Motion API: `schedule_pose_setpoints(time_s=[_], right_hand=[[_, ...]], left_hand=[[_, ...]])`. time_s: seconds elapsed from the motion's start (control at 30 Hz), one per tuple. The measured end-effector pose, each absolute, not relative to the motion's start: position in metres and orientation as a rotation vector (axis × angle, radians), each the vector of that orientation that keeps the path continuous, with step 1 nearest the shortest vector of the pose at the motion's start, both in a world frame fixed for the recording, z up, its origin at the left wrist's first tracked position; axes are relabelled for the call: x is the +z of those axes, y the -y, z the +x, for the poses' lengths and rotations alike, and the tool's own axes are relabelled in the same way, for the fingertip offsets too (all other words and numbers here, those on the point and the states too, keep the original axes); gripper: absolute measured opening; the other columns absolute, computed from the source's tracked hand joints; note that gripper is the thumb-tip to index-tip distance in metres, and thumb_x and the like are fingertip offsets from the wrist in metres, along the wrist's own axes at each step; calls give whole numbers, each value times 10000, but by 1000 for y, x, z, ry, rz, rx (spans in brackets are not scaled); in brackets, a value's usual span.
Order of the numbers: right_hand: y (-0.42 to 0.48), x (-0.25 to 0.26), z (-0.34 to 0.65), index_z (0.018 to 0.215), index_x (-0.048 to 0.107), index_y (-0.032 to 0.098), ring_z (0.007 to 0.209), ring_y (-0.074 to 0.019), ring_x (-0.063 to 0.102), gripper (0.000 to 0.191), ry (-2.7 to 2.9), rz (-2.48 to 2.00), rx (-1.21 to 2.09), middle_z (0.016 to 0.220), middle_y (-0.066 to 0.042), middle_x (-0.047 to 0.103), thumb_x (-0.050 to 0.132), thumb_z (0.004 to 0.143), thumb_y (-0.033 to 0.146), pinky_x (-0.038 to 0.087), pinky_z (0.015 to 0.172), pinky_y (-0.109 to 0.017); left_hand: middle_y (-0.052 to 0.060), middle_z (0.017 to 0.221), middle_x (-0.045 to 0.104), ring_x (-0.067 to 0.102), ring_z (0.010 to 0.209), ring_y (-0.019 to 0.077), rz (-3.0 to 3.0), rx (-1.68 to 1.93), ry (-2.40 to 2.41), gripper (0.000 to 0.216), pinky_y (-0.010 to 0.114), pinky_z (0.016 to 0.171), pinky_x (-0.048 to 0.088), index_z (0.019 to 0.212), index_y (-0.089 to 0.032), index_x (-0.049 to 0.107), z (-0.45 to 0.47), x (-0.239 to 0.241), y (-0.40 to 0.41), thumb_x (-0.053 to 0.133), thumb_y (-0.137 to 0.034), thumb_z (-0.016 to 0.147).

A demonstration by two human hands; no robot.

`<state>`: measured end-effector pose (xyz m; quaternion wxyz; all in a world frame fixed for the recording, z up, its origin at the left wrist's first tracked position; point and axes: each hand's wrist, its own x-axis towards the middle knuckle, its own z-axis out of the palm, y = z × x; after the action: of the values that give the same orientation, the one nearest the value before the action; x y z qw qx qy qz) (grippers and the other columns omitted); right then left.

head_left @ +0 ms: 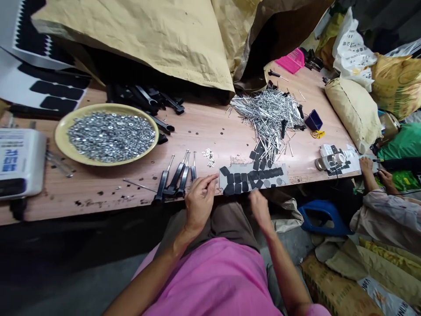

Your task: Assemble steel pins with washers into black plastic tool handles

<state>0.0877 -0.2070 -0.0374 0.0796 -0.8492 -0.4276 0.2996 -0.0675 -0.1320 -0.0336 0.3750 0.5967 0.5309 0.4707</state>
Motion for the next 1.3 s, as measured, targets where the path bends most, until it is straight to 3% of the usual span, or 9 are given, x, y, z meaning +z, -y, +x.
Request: schedule_pose_setpoints(time_s=[0.27, 0.43, 0.6, 0.77, 1.03, 1.17, 1.3], right_hand=[[210, -44, 99, 693, 441, 236, 536, -135, 380, 269, 1089, -2494, 955, 569, 38, 425, 244, 864, 307, 277, 532, -235], [213, -43, 91, 695, 434, 240, 543, -136, 339, 269, 1218, -2468, 936, 583, 38, 411, 255, 870, 337, 258, 545, -241], [209, -42, 82, 746, 488, 241, 552, -142, 343, 298, 1252, -2494, 967, 600, 27, 416, 234, 882, 320, 249, 552, -248], [208, -39, 90, 749, 508, 234, 565, -137, 361, 316, 1321, -2449, 976, 610, 30, 432, 238, 890, 320, 256, 554, -242], [210, -47, 82, 687, 486, 224, 550, -120, 374, 284, 1238, -2330, 994, 569, 48, 408, 294, 870, 326, 266, 528, -227], [227, -56, 104, 729, 536, 213, 458, -96, 391, 273, 725, -2209, 1062, 535, 61, 439, 362, 842, 389, 311, 465, -198], [260, -58, 162, 894, 577, 183, 393, -113, 434, 448, 316, -2308, 956, 554, 29, 503, 296, 864, 530, 391, 429, -238]], left_hand=[[92, 867, 697, 597, 815, 220, 1749, 1070, -1633, 294, 349, 778, 464, 933, -170, 692, -88, -39, 110, 451, -329, 878], [153, 867, 665, 557, 885, 306, 1921, 646, -1932, 285, 397, 759, 426, 848, -151, 673, -91, -41, 102, 455, -334, 874], [176, 952, 646, 556, 964, 338, 1946, 424, -1998, 275, 410, 786, 425, 943, -126, 631, -84, -37, 95, 508, -353, 849], [185, 994, 641, 564, 985, 344, 1897, 439, -2003, 267, 417, 791, 445, 992, -120, 608, -80, -38, 88, 517, -312, 829], [182, 925, 643, 589, 947, 347, 1926, 590, -1941, 192, 450, 802, 449, 876, -142, 639, -84, -53, 83, 526, -263, 779], [179, 890, 646, 609, 873, 337, 1875, 600, -1985, 184, 442, 743, 458, 798, -151, 644, -82, -52, 78, 493, -247, 756], [180, 889, 652, 625, 830, 339, 1795, 456, -2029, 160, 431, 696, 464, 745, -162, 642, -76, -46, 73, 507, -244, 722]])
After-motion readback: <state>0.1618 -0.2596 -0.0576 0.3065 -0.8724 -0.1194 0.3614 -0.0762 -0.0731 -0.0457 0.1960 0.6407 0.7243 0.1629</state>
